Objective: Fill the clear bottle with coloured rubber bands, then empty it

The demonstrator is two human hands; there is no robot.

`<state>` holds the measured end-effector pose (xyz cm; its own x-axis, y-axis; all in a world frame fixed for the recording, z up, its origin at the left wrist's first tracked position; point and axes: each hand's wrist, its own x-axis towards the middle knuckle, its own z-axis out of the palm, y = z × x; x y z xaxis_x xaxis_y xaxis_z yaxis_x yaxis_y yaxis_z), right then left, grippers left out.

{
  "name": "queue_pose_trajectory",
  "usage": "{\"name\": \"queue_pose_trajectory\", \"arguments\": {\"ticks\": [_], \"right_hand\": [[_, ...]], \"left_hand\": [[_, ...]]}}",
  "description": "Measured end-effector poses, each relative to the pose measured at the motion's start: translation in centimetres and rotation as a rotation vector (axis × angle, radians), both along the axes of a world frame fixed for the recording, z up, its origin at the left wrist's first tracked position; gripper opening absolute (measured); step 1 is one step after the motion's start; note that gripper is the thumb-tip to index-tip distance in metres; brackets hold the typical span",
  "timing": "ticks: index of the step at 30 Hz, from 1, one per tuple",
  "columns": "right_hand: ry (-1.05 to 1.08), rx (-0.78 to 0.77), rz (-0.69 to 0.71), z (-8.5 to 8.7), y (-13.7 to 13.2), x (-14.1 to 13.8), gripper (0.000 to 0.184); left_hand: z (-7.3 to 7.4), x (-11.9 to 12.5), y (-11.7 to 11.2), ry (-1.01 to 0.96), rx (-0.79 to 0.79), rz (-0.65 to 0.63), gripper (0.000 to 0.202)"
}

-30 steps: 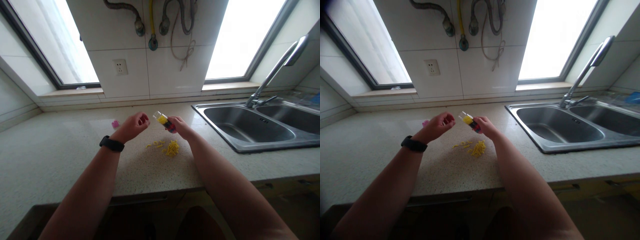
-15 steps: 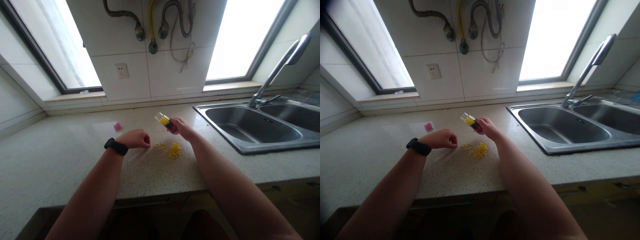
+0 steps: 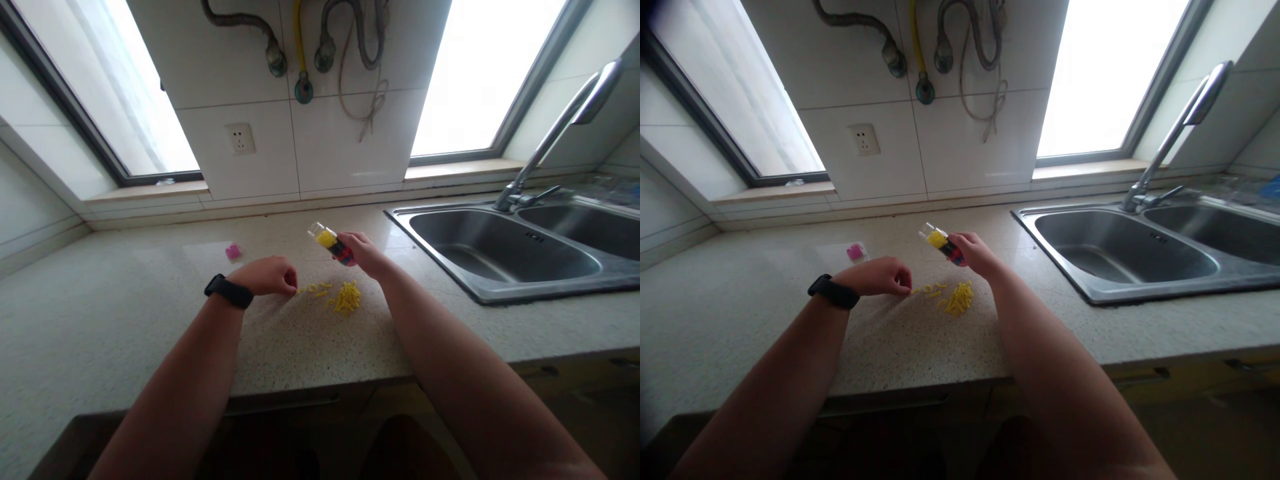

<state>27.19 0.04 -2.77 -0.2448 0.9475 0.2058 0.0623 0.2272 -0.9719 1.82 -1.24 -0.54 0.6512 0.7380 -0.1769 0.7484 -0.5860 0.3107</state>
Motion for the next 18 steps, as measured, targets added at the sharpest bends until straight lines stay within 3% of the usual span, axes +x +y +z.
{"name": "queue_pose_trajectory", "arguments": {"ticks": [7, 18], "right_hand": [[0.003, 0.017, -0.004, 0.1, -0.2, 0.0, 0.034], [-0.019, 0.002, -0.012, -0.1, -0.1, -0.1, 0.035]], "left_hand": [[-0.1, 1.3, -0.5, -0.173, 0.062, -0.049, 0.020], [-1.0, 1.9, -0.2, -0.120, 0.087, -0.092, 0.025]]}}
